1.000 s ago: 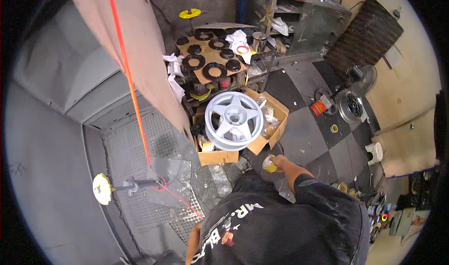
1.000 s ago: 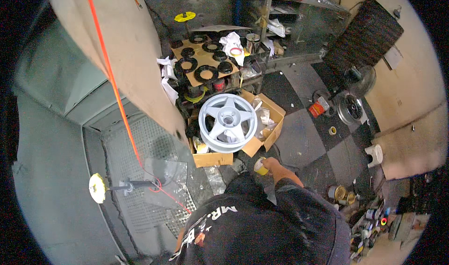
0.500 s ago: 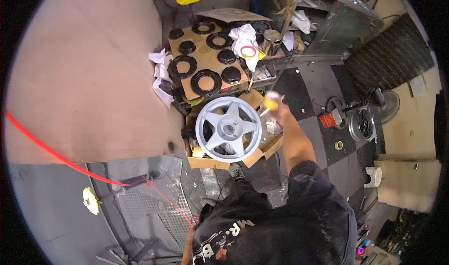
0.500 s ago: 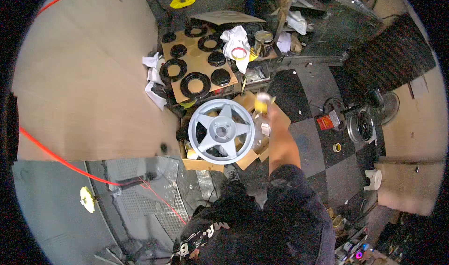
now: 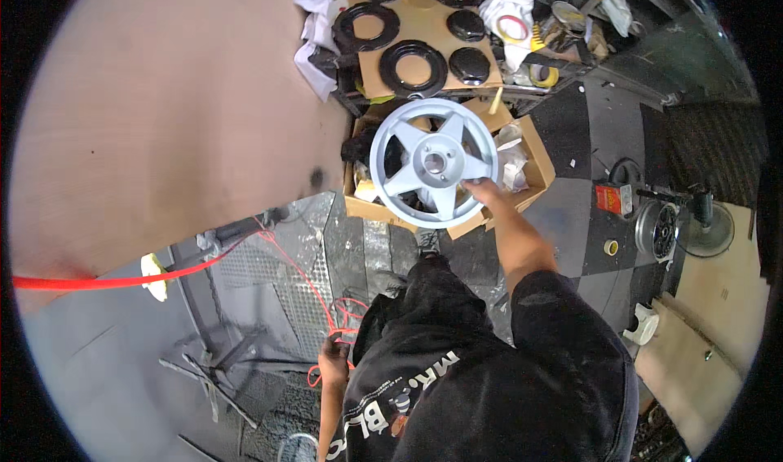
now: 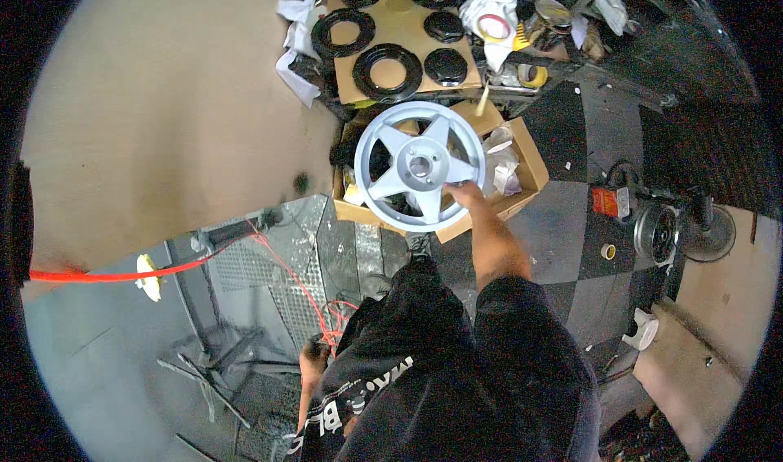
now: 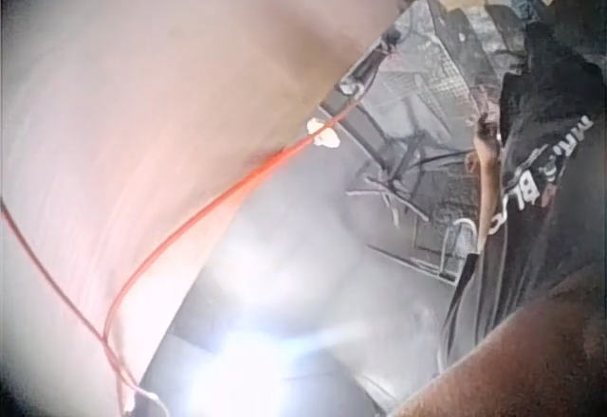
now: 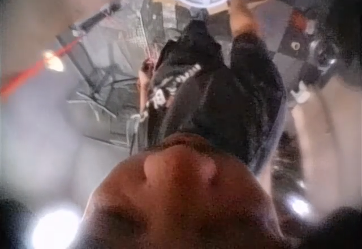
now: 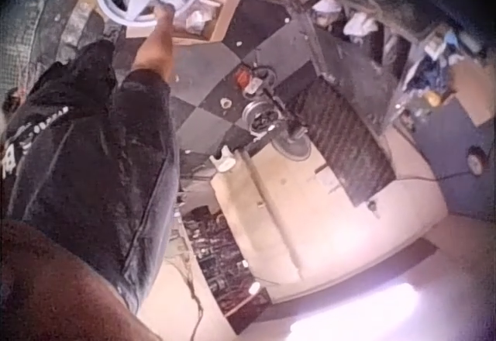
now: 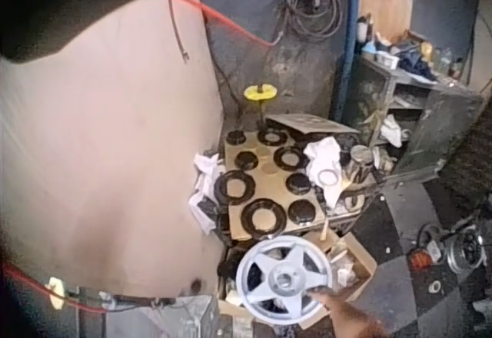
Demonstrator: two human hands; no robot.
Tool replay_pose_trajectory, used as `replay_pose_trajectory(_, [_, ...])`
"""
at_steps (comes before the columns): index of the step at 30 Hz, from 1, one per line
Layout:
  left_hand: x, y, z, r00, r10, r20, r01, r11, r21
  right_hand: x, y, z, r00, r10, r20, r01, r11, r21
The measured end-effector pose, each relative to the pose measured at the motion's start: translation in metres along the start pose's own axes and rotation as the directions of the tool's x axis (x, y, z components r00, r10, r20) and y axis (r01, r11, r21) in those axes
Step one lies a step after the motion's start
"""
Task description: Apply a spray paint finish to a five-spoke alloy car wheel after preparing the center hub with masking tape.
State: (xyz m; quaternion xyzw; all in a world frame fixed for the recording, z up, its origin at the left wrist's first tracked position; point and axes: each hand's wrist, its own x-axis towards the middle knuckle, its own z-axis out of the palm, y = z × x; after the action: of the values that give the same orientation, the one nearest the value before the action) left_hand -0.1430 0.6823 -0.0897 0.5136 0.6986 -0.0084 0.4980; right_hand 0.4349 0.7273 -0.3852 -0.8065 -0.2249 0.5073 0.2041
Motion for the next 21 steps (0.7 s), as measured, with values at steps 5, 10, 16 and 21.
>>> replay_pose_trajectory(5, [-0.025, -0.034, 0.007, 0.996, -0.075, 0.054, 0.08, 0.99, -0.112, -0.007, -0.058, 0.061, 0.986, -0.167, -0.005, 0.151, 0.903, -0.402])
replay_pose_trajectory(10, [-0.065, -0.086, 0.023, 0.944, -0.292, 0.157, 0.325, 0.906, -0.272, 0.022, -0.102, 0.089, 0.992, -0.122, -0.039, 0.102, 0.937, -0.334])
replay_pose_trajectory(16, [-0.116, -0.109, 0.019, 0.752, -0.639, 0.159, 0.609, 0.584, -0.537, 0.079, -0.127, 0.121, 0.99, -0.132, 0.043, 0.139, 0.949, -0.284])
replay_pose_trajectory(21, [-0.129, -0.105, 0.035, 0.74, -0.664, 0.106, 0.62, 0.613, -0.491, 0.1, -0.112, 0.127, 1.0, -0.03, 0.009, 0.031, 0.962, -0.271])
